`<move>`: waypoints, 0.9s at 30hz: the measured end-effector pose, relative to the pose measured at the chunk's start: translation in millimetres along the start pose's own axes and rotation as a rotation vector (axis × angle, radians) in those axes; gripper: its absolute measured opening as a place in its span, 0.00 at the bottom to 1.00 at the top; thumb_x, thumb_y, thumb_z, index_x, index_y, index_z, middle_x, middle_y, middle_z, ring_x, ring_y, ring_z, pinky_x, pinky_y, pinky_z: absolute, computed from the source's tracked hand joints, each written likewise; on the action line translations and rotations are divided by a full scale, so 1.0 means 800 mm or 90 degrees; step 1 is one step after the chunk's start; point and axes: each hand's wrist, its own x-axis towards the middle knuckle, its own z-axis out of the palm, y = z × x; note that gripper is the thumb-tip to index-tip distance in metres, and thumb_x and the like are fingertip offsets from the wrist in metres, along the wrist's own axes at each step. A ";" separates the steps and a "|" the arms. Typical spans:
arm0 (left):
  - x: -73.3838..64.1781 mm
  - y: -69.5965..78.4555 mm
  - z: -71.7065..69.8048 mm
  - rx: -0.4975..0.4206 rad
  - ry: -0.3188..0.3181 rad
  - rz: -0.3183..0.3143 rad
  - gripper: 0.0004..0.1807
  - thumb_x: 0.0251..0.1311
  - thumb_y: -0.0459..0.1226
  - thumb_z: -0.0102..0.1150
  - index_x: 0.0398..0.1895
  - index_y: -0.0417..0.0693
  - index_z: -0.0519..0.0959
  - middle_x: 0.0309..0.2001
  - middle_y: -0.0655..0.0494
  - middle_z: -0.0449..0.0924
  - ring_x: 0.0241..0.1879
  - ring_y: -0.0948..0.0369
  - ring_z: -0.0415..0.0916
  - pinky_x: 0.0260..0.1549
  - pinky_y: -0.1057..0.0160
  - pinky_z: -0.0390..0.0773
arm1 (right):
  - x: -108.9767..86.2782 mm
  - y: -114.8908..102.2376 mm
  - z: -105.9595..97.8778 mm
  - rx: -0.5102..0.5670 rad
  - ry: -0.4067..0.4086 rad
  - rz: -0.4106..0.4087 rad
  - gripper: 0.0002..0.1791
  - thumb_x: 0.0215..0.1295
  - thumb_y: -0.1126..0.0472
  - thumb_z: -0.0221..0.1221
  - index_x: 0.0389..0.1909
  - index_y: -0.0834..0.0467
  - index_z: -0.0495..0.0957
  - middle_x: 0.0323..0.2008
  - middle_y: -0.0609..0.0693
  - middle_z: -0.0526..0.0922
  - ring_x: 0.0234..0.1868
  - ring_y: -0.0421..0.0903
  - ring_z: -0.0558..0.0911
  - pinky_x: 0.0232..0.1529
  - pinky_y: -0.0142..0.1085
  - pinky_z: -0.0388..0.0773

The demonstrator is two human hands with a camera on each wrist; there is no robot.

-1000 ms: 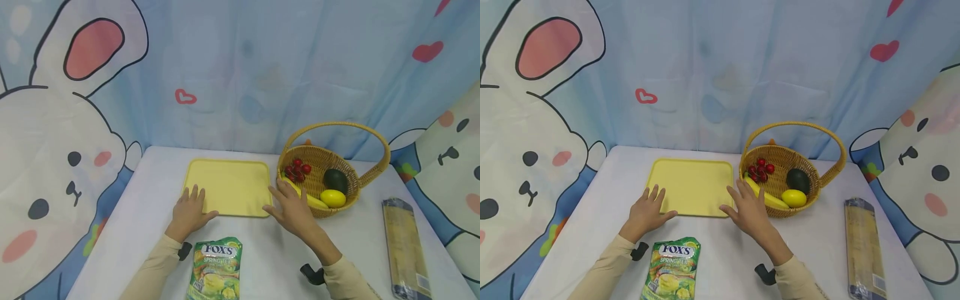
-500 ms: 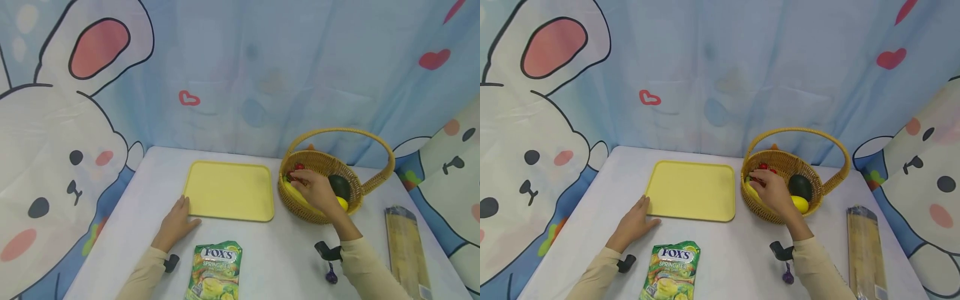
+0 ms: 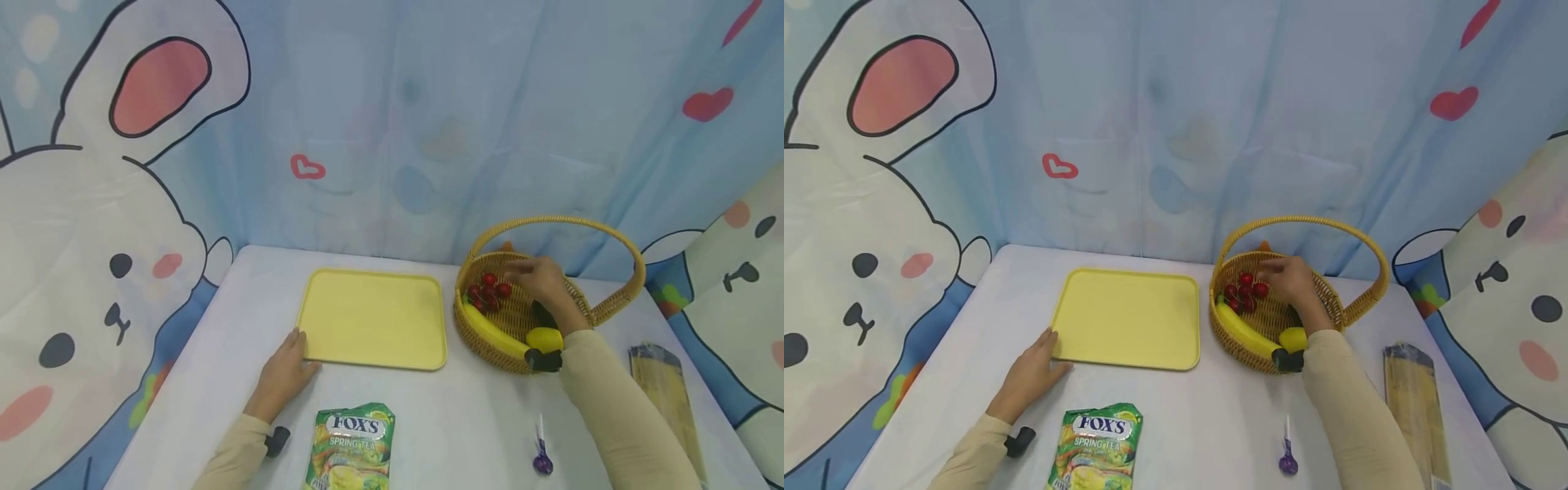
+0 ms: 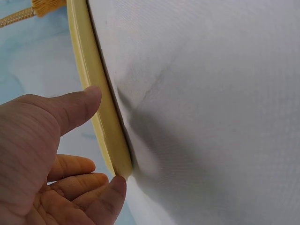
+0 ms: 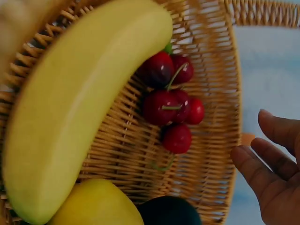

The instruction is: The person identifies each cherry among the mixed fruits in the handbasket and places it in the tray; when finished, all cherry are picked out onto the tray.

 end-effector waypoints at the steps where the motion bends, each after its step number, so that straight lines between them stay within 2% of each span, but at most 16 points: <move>1: -0.001 -0.001 0.001 0.001 0.002 0.001 0.38 0.59 0.38 0.69 0.66 0.24 0.66 0.68 0.27 0.64 0.67 0.38 0.66 0.65 0.44 0.71 | 0.004 0.003 -0.001 0.011 -0.009 0.017 0.25 0.74 0.54 0.56 0.65 0.65 0.73 0.66 0.70 0.70 0.65 0.69 0.70 0.60 0.64 0.74; 5: -0.002 -0.004 0.004 0.002 0.011 0.007 0.37 0.58 0.38 0.69 0.65 0.24 0.67 0.67 0.27 0.65 0.66 0.38 0.68 0.64 0.44 0.73 | 0.016 0.012 0.001 0.038 -0.020 0.049 0.25 0.73 0.55 0.57 0.63 0.67 0.74 0.67 0.72 0.67 0.68 0.70 0.66 0.63 0.65 0.70; 10: -0.004 -0.008 0.007 -0.006 0.019 0.010 0.35 0.58 0.36 0.69 0.64 0.24 0.68 0.66 0.28 0.67 0.64 0.38 0.70 0.63 0.44 0.74 | 0.027 0.028 0.014 0.016 -0.018 0.063 0.22 0.70 0.59 0.59 0.59 0.69 0.76 0.65 0.75 0.67 0.68 0.72 0.64 0.63 0.63 0.71; 16: -0.006 -0.009 0.007 -0.010 0.030 0.014 0.34 0.57 0.35 0.69 0.63 0.24 0.69 0.65 0.27 0.68 0.63 0.38 0.71 0.62 0.44 0.75 | 0.035 0.047 0.030 -0.006 -0.075 0.126 0.27 0.69 0.54 0.60 0.63 0.66 0.74 0.70 0.73 0.62 0.70 0.73 0.58 0.66 0.64 0.67; 19: -0.005 -0.009 0.008 -0.006 0.037 0.018 0.34 0.56 0.35 0.70 0.62 0.24 0.70 0.65 0.27 0.69 0.63 0.38 0.72 0.62 0.45 0.75 | 0.037 0.051 0.034 -0.002 -0.072 0.145 0.27 0.68 0.55 0.63 0.63 0.66 0.75 0.69 0.73 0.63 0.70 0.73 0.59 0.68 0.64 0.65; 27: -0.002 -0.010 0.008 0.003 0.044 0.019 0.35 0.56 0.36 0.71 0.62 0.23 0.70 0.64 0.27 0.69 0.62 0.38 0.72 0.61 0.45 0.76 | 0.041 0.053 0.038 -0.033 -0.030 0.108 0.24 0.64 0.59 0.66 0.58 0.67 0.78 0.62 0.72 0.73 0.64 0.72 0.68 0.63 0.62 0.71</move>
